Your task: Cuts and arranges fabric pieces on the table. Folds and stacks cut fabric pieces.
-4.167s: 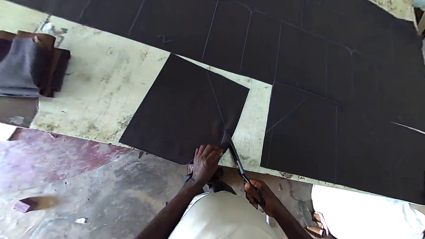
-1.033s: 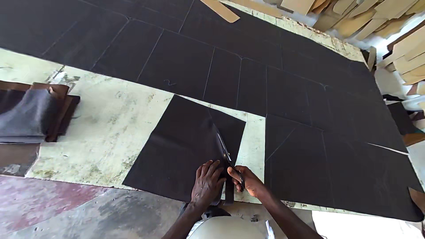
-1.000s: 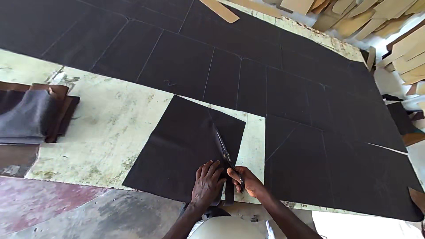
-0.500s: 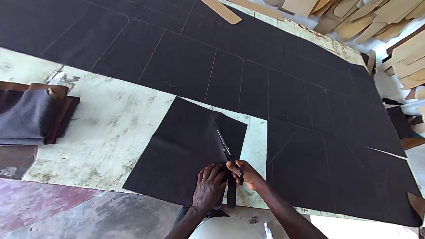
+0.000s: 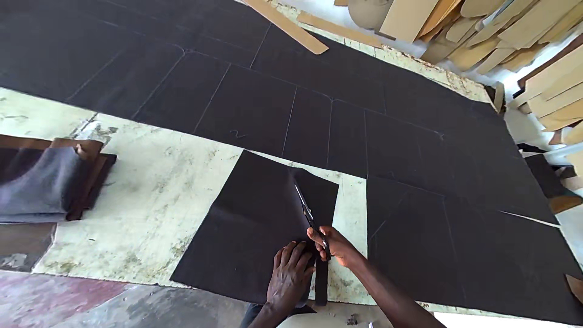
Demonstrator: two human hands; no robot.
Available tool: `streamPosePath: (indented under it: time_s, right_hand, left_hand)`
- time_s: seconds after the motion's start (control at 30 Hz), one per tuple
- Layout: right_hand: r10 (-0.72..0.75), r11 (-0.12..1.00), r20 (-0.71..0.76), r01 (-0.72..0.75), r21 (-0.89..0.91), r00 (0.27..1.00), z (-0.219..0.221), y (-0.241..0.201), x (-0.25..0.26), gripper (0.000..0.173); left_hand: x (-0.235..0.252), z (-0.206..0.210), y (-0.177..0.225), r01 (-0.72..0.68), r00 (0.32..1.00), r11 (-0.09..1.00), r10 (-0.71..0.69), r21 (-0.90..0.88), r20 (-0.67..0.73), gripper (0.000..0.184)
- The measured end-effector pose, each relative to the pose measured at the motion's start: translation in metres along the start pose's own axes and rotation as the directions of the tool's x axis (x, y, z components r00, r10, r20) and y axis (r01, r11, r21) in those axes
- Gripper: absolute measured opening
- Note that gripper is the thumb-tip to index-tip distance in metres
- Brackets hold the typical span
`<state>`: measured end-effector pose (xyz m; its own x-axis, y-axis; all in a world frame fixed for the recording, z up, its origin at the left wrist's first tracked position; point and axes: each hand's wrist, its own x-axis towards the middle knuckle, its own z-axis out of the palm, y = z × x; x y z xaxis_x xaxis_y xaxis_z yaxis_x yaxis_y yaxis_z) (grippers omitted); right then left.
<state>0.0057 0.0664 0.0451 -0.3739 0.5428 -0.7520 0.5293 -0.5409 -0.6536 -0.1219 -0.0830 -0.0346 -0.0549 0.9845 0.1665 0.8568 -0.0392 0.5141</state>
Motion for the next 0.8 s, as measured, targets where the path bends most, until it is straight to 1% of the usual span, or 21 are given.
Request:
streamPosePath:
  time_s: [0.17,0.43,0.6,0.8]
  right_hand:
    - [-0.026,0.999,-0.006,0.026,0.018,1.000,0.000,0.007,0.004,0.045]
    - [0.022,1.000,0.018,-0.022,0.002,1.000,0.001,-0.019,0.013,0.046]
    - [-0.009,1.000,-0.031,0.010,0.023,0.999,0.006,-0.014,0.018,0.044]
    - [0.012,1.000,-0.016,-0.012,-0.002,1.000,0.005,-0.024,0.017,0.046]
  left_hand:
    - [-0.001,0.003,-0.001,-0.009,1.000,1.000,0.009,0.020,-0.009,0.040]
    - [-0.003,0.005,-0.002,-0.025,0.999,0.999,0.026,0.023,-0.037,0.040]
    - [-0.003,0.004,-0.001,-0.027,0.999,0.999,0.027,0.019,-0.028,0.040]
    - [-0.004,0.003,-0.001,-0.026,0.999,1.000,0.026,0.014,-0.031,0.040]
